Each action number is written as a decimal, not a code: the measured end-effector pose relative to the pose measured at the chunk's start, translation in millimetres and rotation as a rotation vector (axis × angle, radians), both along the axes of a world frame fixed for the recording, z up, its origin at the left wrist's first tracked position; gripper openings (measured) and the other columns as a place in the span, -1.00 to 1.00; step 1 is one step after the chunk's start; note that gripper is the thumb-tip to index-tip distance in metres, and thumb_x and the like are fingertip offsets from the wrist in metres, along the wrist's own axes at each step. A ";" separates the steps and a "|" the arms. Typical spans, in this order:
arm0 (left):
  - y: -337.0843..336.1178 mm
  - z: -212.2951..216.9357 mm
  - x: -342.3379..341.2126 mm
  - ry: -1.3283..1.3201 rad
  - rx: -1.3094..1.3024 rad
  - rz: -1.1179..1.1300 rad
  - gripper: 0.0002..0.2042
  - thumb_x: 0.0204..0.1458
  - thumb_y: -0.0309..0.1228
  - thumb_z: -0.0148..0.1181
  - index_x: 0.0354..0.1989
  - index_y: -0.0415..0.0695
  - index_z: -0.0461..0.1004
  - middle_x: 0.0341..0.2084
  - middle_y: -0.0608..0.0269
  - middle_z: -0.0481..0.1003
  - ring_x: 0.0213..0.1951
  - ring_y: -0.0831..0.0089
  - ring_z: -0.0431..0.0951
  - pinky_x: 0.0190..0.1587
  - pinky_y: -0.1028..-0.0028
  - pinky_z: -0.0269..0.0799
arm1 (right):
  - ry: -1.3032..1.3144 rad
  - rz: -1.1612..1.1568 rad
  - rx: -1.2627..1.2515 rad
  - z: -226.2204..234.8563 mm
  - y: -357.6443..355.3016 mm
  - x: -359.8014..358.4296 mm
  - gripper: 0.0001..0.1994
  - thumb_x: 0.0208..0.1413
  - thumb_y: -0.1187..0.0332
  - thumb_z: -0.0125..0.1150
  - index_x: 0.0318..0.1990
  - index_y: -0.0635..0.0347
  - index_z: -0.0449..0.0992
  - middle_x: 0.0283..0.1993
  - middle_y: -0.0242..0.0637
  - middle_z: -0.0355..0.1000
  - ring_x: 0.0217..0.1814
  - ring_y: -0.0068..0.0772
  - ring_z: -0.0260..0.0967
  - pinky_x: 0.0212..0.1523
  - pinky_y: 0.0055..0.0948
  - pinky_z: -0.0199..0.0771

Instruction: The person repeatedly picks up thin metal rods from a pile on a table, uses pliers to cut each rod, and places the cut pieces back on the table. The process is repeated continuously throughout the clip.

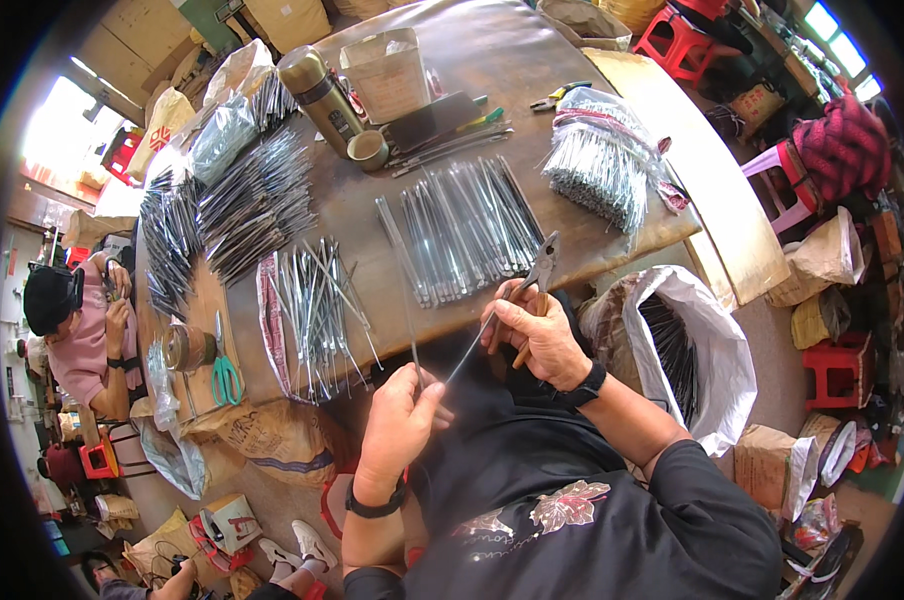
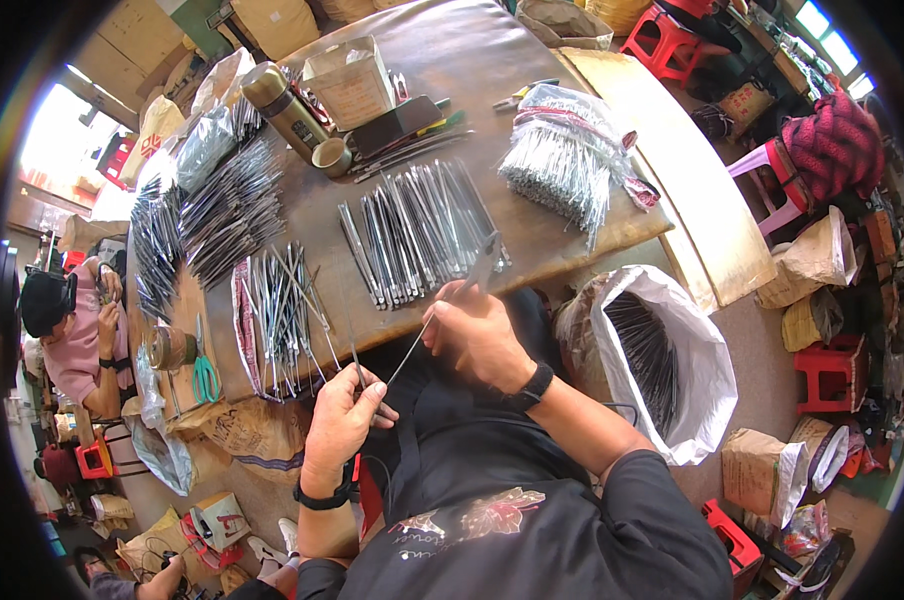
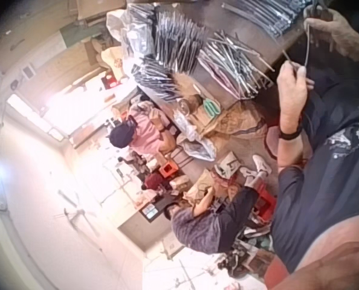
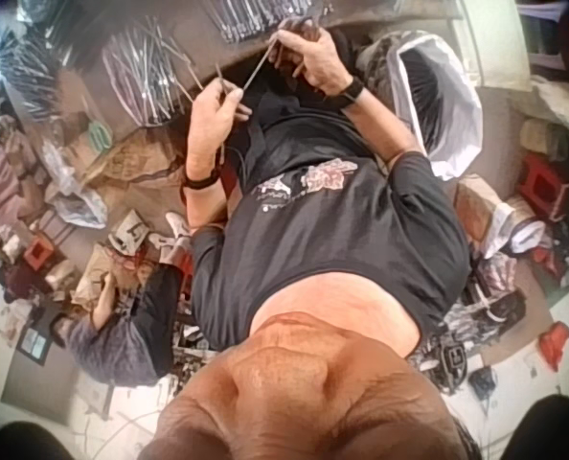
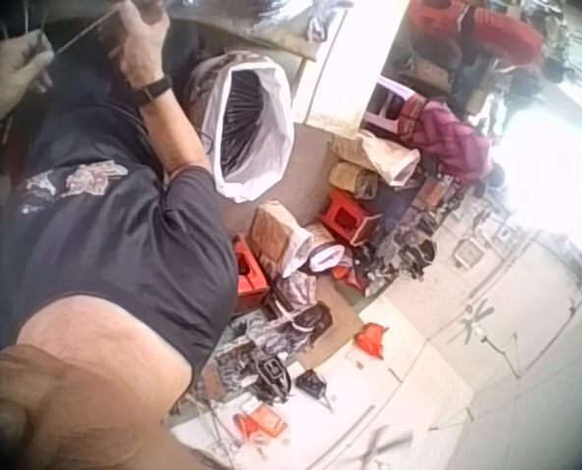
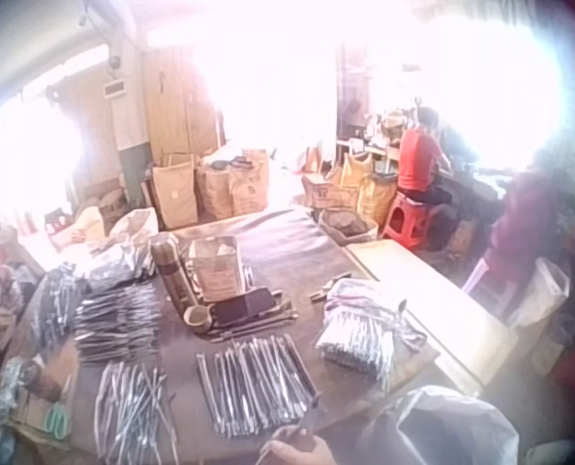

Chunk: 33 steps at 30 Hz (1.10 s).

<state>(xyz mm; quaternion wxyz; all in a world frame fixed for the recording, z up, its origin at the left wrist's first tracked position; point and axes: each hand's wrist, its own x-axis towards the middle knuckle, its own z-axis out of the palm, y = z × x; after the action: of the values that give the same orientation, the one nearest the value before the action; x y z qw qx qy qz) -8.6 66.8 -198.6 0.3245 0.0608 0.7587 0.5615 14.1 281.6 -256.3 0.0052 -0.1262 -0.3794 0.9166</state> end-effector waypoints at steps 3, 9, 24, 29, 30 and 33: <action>0.2 -2.8 1.0 0.126 -0.048 -0.007 -0.90 0.18 -0.53 0.00 -0.36 -0.28 0.30 -0.60 0.25 0.42 -0.58 0.48 0.55 -0.56 0.55 0.50 | 0.005 -0.016 0.001 0.3 -1.3 -0.2 -0.86 0.18 0.40 0.15 -0.18 0.20 0.34 -0.32 -0.21 0.46 -0.38 -0.33 0.48 -0.38 -0.39 0.53; 6.9 -17.4 8.0 0.363 -0.182 -0.065 -0.95 0.19 -0.55 -0.03 -0.30 -0.27 0.31 -0.62 0.23 0.40 -0.66 0.50 0.50 -0.65 0.54 0.37 | 0.034 -0.077 0.039 0.8 -1.9 -0.5 -0.86 0.18 0.39 0.15 -0.19 0.20 0.35 -0.32 -0.22 0.45 -0.38 -0.33 0.48 -0.38 -0.39 0.53; 15.4 -26.8 16.2 0.826 -0.349 0.047 -0.96 0.13 -0.56 0.03 -0.29 -0.24 0.32 -0.62 0.02 0.41 -0.56 0.06 0.47 -0.49 0.25 0.38 | -0.011 -0.138 0.028 -2.1 -10.7 3.8 -0.86 0.21 0.39 0.09 -0.13 0.19 0.35 -0.29 -0.17 0.48 -0.38 -0.31 0.49 -0.38 -0.36 0.53; 4.0 -21.3 10.1 0.802 -0.428 0.044 -0.90 0.08 -0.55 0.08 -0.26 -0.24 0.34 -0.51 -0.07 0.47 -0.48 -0.09 0.49 -0.49 0.18 0.42 | -0.161 -0.098 0.230 12.9 3.7 4.9 -0.67 0.18 0.39 -0.13 0.06 0.30 0.33 -0.28 -0.11 0.50 -0.37 -0.30 0.51 -0.37 -0.42 0.53; 0.9 -19.7 7.1 0.862 -0.425 0.047 -0.93 0.11 -0.54 0.07 -0.27 -0.24 0.33 -0.56 -0.03 0.45 -0.51 -0.01 0.50 -0.49 0.22 0.41 | -0.138 -0.020 0.262 18.9 7.9 10.1 -0.64 0.12 0.40 -0.13 0.07 0.33 0.32 -0.29 -0.10 0.49 -0.34 -0.29 0.50 -0.35 -0.41 0.52; -6.3 -14.9 1.3 0.968 -0.476 0.001 -0.92 0.12 -0.53 0.07 -0.28 -0.26 0.33 -0.57 -0.02 0.46 -0.51 0.03 0.51 -0.48 0.25 0.42 | -0.078 0.446 0.448 37.7 22.4 27.8 -0.50 -0.02 0.40 -0.09 0.12 0.46 0.28 -0.23 -0.03 0.50 -0.19 -0.33 0.46 -0.17 -0.43 0.45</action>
<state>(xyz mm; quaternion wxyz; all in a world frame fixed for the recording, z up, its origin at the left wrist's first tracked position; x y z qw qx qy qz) -7.3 60.6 -213.6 -0.0575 0.2371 0.9279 0.2820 42.0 303.9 -218.7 -0.1827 -0.0709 -0.5902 0.7831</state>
